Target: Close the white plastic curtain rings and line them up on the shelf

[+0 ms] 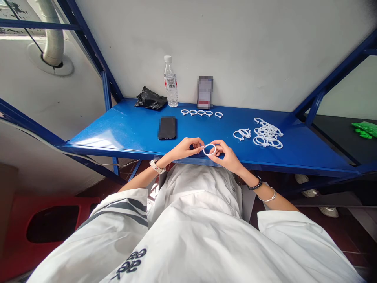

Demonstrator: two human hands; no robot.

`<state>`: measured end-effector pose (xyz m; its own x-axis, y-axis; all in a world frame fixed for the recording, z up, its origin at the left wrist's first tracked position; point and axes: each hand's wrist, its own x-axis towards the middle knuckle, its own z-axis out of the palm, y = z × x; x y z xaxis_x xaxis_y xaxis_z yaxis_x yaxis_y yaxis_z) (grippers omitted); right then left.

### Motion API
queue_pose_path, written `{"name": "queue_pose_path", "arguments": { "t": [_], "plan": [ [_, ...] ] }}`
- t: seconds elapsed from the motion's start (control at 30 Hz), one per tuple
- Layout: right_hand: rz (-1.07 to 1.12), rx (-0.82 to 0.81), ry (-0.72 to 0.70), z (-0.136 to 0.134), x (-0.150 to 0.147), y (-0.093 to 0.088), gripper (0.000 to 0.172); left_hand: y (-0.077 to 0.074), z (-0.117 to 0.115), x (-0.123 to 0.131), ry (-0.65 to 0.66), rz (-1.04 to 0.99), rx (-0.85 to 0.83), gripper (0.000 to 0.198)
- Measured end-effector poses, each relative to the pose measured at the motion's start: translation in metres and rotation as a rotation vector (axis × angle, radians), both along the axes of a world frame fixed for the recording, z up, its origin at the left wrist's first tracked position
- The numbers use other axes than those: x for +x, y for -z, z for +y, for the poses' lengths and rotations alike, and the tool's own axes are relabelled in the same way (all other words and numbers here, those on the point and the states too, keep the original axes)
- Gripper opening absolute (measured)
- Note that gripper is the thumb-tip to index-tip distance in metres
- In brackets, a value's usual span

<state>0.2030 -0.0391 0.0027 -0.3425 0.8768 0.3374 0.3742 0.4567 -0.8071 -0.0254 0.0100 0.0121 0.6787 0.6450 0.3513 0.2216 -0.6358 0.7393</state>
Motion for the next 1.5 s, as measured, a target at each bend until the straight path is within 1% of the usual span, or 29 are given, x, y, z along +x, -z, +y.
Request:
{"name": "queue_pose_path", "arguments": {
  "t": [0.37,0.73,1.5],
  "plan": [
    [0.003,0.002,0.006,-0.0008,-0.0011,-0.0014,0.038,-0.0008,-0.0003,0.0002,0.003,0.010,-0.001,0.035],
    [-0.004,0.007,0.017,-0.0008,-0.0010,-0.0014,0.038,0.0001,0.0003,-0.0003,0.008,0.015,0.007,0.030],
    [-0.021,0.026,0.018,-0.0007,-0.0005,0.0012,0.039,0.0001,0.0002,-0.0006,-0.013,0.011,0.006,0.032]
  ]
}}
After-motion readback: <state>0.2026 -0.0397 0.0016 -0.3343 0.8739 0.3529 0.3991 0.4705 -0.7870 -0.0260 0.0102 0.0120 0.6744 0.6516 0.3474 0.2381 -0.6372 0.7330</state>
